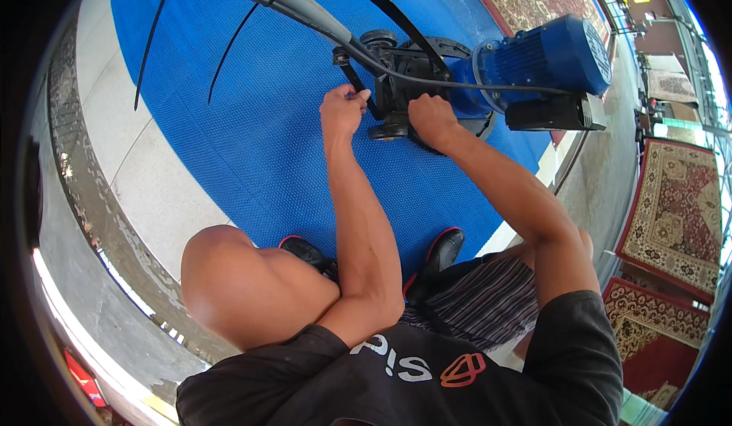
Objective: Using pliers to adjust or repair a component on a blue floor scrubbing machine.
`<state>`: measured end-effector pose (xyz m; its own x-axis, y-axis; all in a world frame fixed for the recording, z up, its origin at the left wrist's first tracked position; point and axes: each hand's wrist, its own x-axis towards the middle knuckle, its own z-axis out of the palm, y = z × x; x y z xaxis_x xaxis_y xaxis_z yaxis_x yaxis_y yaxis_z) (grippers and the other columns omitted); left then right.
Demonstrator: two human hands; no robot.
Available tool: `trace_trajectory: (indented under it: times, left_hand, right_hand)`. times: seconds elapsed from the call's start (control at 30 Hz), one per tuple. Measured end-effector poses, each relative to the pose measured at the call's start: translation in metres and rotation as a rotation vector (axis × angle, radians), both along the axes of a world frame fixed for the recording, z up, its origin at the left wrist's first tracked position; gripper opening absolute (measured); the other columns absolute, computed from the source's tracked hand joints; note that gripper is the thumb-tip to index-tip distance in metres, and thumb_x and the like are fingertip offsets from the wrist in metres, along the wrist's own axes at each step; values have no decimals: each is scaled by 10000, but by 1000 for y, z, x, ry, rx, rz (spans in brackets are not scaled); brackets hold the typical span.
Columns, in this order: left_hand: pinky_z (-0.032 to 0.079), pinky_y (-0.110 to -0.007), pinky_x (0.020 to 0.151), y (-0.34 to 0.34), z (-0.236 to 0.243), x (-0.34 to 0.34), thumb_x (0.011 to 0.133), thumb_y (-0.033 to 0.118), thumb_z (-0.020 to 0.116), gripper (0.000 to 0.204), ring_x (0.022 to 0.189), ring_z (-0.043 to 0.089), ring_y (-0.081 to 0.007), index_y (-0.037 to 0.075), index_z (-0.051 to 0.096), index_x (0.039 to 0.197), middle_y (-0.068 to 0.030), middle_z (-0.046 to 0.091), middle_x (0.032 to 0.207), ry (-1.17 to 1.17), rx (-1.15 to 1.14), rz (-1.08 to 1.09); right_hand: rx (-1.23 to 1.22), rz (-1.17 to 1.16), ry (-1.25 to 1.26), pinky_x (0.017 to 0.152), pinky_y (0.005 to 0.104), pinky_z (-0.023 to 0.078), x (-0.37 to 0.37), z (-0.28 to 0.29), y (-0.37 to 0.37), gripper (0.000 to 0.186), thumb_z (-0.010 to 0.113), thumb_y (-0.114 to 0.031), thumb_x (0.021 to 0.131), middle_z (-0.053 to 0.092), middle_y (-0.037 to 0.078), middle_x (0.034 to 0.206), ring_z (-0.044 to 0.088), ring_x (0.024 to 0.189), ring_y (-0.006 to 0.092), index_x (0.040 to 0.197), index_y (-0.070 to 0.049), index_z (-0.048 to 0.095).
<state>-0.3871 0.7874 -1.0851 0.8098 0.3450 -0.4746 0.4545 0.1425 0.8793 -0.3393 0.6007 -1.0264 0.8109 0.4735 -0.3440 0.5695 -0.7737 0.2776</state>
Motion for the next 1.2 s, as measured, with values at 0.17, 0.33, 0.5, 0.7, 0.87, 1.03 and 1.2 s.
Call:
trace_trajectory:
  times: [0.17, 0.33, 0.5, 0.7, 0.87, 1.03, 1.2]
  left_hand:
    - [549, -362, 689, 0, 0, -1, 922, 222, 814, 271, 727, 709, -180, -35, 746, 970, -98, 741, 791, -6, -8, -18]
    - [535, -367, 679, 3, 3, -1, 919, 232, 819, 273, 734, 704, -185, -29, 751, 964, -107, 744, 796, -10, -7, -33]
    - [536, -364, 680, 2, 1, -3, 915, 222, 820, 273, 733, 704, -185, -32, 750, 984, -109, 751, 812, 4, -16, -26]
    - [547, -356, 696, 4, 2, -3, 913, 212, 820, 271, 749, 718, -184, -34, 751, 1004, -108, 760, 830, -10, -18, -26]
    - [558, -352, 713, 7, 2, -5, 914, 209, 816, 272, 755, 722, -183, -37, 753, 1012, -111, 762, 833, 6, -33, -31]
    - [563, -362, 723, 4, 0, -2, 919, 208, 809, 271, 772, 729, -186, -41, 751, 1008, -114, 762, 836, -12, -29, -23]
    - [559, -362, 721, 6, 1, -4, 917, 208, 811, 269, 771, 729, -191, -40, 749, 998, -115, 760, 827, -1, -30, -26]
  right_hand:
    - [-27, 59, 23, 747, 496, 621, 7, 1, 5, 184, 723, -167, 913, 749, 227, 890, 761, 864, 413, 868, 3, 775]
    - [-30, 125, 19, 770, 485, 617, 28, 8, 3, 225, 752, -226, 931, 751, 215, 861, 761, 880, 408, 873, -11, 791]
    - [-177, 69, 190, 795, 487, 616, 33, 11, -4, 253, 785, -273, 915, 757, 225, 907, 760, 929, 392, 909, -21, 804]
    - [-133, 43, 97, 779, 472, 631, 22, 11, -6, 208, 787, -231, 901, 766, 202, 960, 767, 928, 401, 942, -28, 804]
    - [-131, 82, 51, 782, 460, 631, 8, 17, 16, 166, 717, -174, 906, 766, 184, 963, 775, 915, 372, 934, -39, 811]
    - [-122, 154, -24, 780, 467, 618, 11, 17, 18, 149, 697, -146, 870, 748, 186, 892, 771, 867, 357, 872, -32, 792]
    - [-309, 77, 189, 830, 460, 622, 18, 23, 24, 192, 686, -162, 888, 780, 200, 1017, 778, 940, 363, 943, -28, 812]
